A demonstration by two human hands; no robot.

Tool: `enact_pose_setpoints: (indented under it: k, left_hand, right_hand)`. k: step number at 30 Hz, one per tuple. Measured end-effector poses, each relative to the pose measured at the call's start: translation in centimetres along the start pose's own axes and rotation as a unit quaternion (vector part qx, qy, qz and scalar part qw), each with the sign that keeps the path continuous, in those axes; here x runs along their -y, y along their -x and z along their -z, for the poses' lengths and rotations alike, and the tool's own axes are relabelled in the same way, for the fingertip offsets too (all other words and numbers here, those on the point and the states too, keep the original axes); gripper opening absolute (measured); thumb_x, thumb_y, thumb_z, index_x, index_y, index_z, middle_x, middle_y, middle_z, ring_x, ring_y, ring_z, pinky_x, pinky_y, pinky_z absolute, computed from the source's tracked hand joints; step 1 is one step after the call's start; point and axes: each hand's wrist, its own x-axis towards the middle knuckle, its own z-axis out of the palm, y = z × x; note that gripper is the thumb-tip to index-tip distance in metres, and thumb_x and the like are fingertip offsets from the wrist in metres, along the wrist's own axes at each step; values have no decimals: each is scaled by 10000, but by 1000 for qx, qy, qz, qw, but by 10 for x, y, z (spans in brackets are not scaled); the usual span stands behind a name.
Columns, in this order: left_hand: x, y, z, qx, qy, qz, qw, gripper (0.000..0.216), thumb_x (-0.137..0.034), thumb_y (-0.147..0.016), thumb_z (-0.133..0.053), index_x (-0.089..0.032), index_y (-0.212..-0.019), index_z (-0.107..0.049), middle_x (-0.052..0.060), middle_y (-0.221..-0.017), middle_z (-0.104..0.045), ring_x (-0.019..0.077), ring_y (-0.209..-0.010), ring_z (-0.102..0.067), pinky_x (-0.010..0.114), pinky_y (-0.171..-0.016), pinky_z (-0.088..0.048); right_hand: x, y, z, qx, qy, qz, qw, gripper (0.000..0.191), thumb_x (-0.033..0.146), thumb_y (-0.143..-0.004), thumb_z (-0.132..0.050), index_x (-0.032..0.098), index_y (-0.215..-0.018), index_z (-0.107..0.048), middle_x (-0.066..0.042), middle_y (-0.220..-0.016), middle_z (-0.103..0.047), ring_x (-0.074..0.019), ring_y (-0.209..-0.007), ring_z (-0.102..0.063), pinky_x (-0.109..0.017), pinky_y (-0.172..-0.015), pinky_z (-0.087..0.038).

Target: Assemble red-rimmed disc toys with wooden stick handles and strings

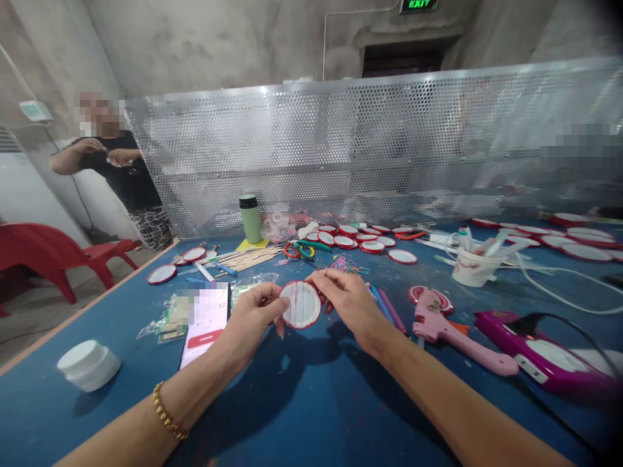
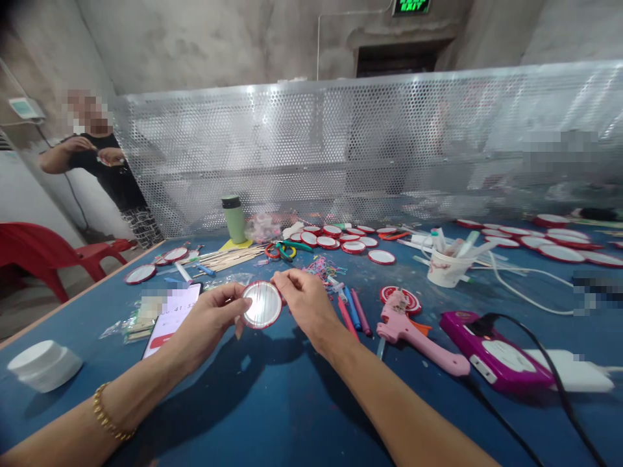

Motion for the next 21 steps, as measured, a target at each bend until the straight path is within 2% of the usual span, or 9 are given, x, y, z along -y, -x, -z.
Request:
enact_pose_setpoints:
  k: [6,21]
  left_hand:
    - [1,0,-1,14,-31,5,999,189,-329,-754,-690,-163,-729,-604,-29,-546,-578,103,-456,-531,235,-522,-425]
    - [-1,1,-3,4,-44,2,999,202,-339,-732,-693,-169,-705,-588,-39,-544,-575,105,-434,-535,239,-508,-442]
  right_hand:
    - [-9,-3,-2,7,32,42,999,335,492,-833,-593,191,-694,-641,32,-604,-540,-110,-544,-462,-254,-523,-359]
    - [-9,1,-2,8,31,13,999,265,443,-816,-614,202,-705,-628,30,-555,-564,-131,-485,-509,-268,-480,-399]
